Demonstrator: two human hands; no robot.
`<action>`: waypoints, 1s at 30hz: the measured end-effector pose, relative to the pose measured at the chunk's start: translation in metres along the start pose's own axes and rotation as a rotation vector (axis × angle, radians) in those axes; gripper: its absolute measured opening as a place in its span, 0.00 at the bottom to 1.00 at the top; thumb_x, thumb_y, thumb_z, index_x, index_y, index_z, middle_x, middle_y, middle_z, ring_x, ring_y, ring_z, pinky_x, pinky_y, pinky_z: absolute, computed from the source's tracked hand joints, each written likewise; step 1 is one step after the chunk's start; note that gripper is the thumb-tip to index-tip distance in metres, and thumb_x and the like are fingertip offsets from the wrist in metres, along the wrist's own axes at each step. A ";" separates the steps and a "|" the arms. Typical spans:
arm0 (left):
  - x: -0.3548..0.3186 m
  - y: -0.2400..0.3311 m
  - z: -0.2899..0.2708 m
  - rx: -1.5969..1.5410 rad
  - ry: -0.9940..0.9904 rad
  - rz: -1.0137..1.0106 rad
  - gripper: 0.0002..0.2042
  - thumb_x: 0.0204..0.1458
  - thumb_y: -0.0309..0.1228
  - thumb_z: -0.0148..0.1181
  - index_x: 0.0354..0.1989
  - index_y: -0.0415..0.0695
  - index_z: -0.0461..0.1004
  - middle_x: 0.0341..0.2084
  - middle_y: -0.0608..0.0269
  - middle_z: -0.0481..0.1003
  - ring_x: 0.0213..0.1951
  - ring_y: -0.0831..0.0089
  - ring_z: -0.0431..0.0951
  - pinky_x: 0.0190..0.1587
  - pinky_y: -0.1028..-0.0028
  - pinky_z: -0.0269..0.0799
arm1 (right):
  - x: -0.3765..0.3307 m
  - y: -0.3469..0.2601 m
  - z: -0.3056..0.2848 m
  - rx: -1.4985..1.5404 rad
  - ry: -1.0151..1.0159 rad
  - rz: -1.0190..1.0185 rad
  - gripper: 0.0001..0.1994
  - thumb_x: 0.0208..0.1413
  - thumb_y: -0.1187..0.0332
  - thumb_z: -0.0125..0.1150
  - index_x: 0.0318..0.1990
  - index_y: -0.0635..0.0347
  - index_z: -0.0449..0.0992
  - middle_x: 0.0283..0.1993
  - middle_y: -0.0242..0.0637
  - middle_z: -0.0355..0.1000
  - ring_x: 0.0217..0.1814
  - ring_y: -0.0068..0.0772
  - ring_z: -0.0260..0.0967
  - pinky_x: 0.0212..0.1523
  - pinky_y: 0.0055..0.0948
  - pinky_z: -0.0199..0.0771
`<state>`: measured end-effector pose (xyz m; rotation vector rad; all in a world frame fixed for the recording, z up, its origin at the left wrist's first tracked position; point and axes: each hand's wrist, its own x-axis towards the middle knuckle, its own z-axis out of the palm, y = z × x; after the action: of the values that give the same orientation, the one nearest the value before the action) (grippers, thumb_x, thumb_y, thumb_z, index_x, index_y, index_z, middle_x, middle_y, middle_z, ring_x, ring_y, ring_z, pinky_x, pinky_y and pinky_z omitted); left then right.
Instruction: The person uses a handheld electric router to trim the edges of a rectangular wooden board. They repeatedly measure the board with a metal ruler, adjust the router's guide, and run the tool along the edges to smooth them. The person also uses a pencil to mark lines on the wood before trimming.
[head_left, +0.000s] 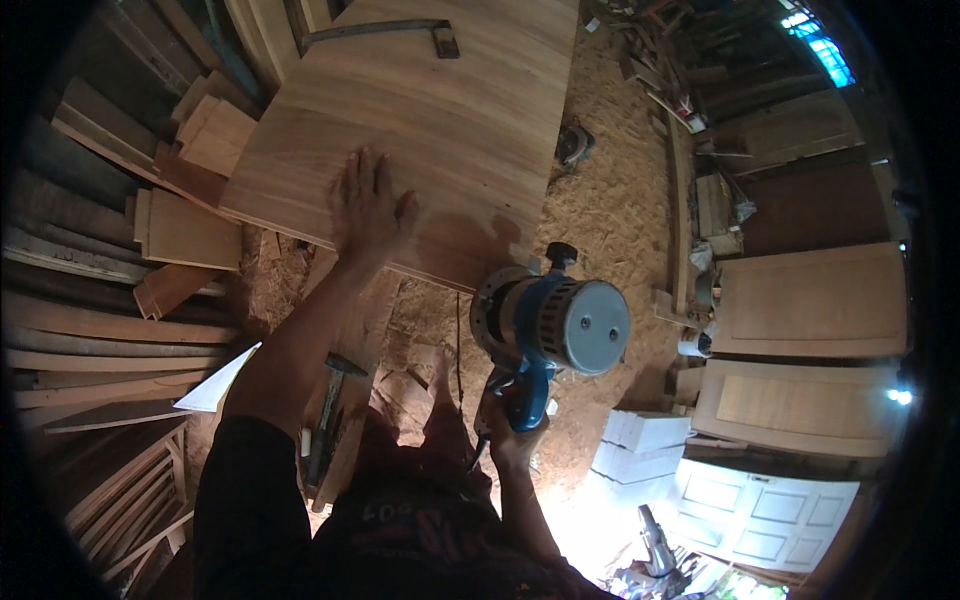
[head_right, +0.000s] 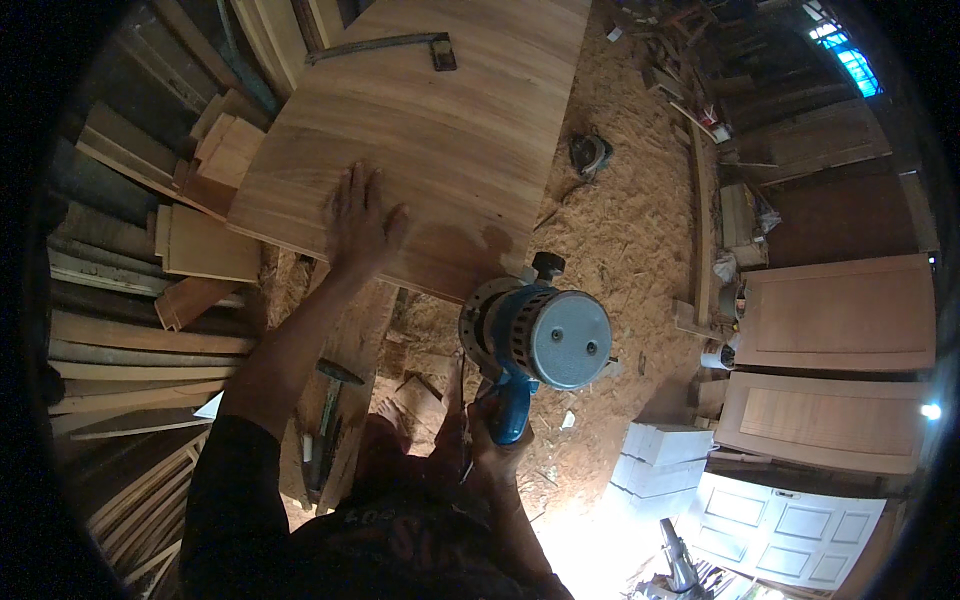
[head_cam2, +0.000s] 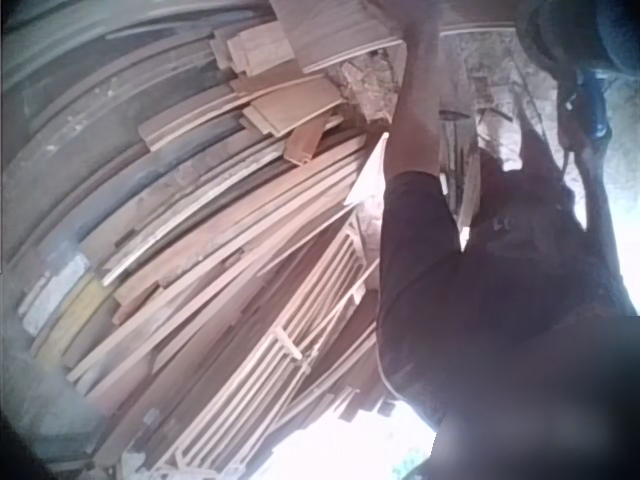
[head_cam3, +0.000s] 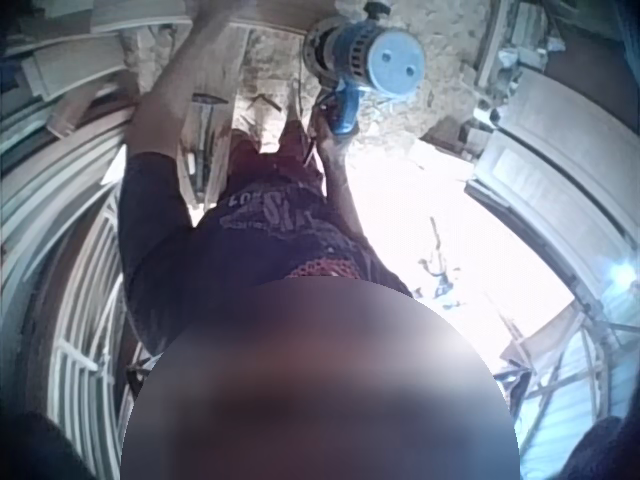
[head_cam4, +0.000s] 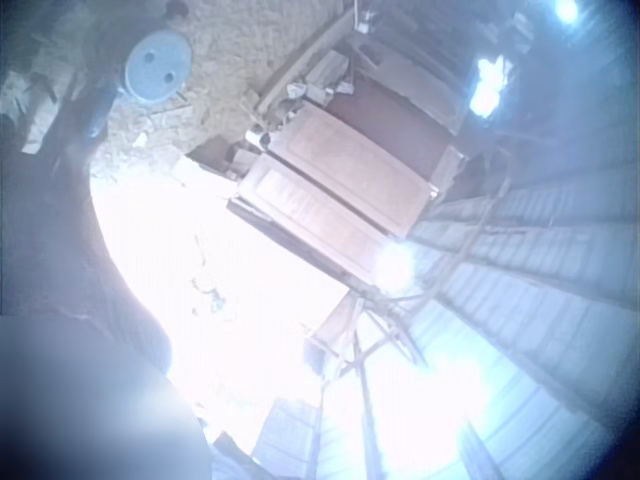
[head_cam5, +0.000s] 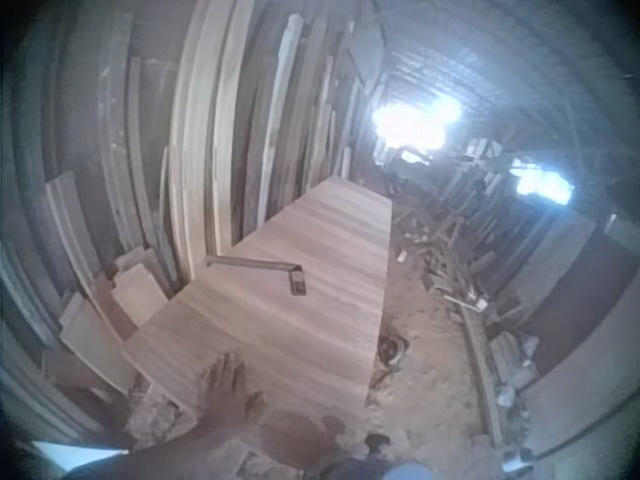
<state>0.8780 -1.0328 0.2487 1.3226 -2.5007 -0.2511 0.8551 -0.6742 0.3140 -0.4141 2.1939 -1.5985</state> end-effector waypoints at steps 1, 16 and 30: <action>0.000 0.000 -0.001 0.000 0.003 0.001 0.38 0.69 0.56 0.43 0.78 0.39 0.52 0.79 0.41 0.45 0.80 0.46 0.40 0.79 0.47 0.39 | 0.000 0.000 0.000 0.000 0.001 0.010 0.07 0.54 0.77 0.73 0.37 0.60 0.78 0.30 0.27 0.75 0.32 0.18 0.71 0.34 0.24 0.72; -0.001 0.002 -0.001 0.046 0.019 -0.007 0.39 0.69 0.57 0.41 0.78 0.41 0.52 0.78 0.42 0.47 0.80 0.48 0.42 0.78 0.47 0.39 | 0.010 -0.005 0.006 0.035 0.004 0.013 0.08 0.55 0.78 0.72 0.40 0.60 0.79 0.31 0.26 0.76 0.31 0.16 0.70 0.34 0.22 0.71; 0.005 -0.016 0.019 -0.105 0.080 0.044 0.40 0.64 0.59 0.50 0.76 0.42 0.58 0.78 0.42 0.50 0.79 0.49 0.47 0.77 0.48 0.40 | -0.017 -0.037 -0.095 0.230 0.142 0.289 0.19 0.55 0.75 0.69 0.53 0.72 0.79 0.27 0.33 0.74 0.21 0.22 0.68 0.23 0.25 0.66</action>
<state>0.8811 -1.0460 0.2267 1.2116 -2.4120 -0.3087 0.8251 -0.5984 0.3769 0.0825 2.0235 -1.7318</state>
